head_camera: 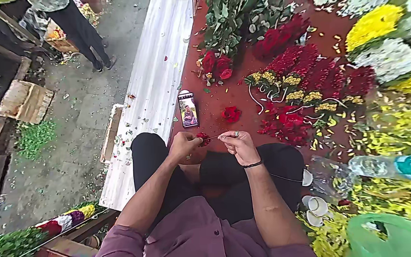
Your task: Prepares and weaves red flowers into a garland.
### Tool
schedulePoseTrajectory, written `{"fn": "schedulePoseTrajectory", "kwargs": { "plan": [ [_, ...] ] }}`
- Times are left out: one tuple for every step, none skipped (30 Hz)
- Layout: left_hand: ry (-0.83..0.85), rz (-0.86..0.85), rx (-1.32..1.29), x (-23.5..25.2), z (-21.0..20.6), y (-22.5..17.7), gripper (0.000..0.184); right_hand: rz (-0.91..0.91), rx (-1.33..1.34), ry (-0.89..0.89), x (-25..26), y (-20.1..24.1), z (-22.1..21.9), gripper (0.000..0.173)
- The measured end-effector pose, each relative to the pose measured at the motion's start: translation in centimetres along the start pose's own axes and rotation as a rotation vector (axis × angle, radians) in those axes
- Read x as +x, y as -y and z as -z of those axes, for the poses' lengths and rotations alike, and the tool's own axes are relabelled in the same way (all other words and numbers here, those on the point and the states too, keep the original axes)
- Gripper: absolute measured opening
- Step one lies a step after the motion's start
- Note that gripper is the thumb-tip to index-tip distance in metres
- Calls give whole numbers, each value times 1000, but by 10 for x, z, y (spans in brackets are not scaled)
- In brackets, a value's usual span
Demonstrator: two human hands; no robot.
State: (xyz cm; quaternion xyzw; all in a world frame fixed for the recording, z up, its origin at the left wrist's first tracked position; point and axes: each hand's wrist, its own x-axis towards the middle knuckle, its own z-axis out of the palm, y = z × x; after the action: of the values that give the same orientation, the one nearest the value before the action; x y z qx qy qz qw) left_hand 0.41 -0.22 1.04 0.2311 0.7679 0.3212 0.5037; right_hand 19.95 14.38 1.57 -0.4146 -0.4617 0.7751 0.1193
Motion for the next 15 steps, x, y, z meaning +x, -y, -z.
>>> {"fn": "schedulePoseTrajectory", "kwargs": {
  "plan": [
    [23, 4, -3, -1, 1, 0, 24, -5, -2, -5, 0, 0, 1, 7],
    [42, 4, 16, 0, 2, 1, 22, -9, -5, -7, 0, 0, 1, 6],
    [52, 2, 44, 1, 2, 2, 21, -14, -7, -4, 0, 0, 1, 6],
    [56, 10, 68, 3, 3, 4, 21, -19, -10, 9, -1, 1, 0, 6],
    [54, 26, 80, 4, 3, 4, 21, -24, -19, 30, -2, 2, 0, 6],
    [50, 45, 82, 5, 4, 4, 21, -24, -43, 56, -4, 4, -2, 6],
    [47, 62, 77, 6, 5, 3, 22, -8, -98, 76, -7, 6, -4, 6],
    [38, 68, 77, 7, 6, 2, 22, 29, -217, 83, -10, 10, -6, 7],
    [28, 67, 90, 7, 6, 1, 23, 85, -418, 74, -14, 15, -8, 6],
    [22, 70, 120, 8, 7, 1, 23, 158, -672, 47, -22, 23, -11, 9],
    [20, 74, 152, 9, 7, 2, 23, 224, -865, 46, -33, 37, -16, 21],
    [24, 75, 173, 8, 7, 3, 24, 313, -917, 87, -48, 54, -24, 34],
    [35, 71, 181, 7, 7, 5, 24, 432, -848, 144, -66, 76, -34, 37],
    [46, 52, 186, 5, 7, 6, 24, 561, -655, 225, -87, 100, -47, 31],
    [52, 37, 191, 5, 6, 8, 22, 672, -378, 345, -107, 122, -61, 26]
  ]
}}
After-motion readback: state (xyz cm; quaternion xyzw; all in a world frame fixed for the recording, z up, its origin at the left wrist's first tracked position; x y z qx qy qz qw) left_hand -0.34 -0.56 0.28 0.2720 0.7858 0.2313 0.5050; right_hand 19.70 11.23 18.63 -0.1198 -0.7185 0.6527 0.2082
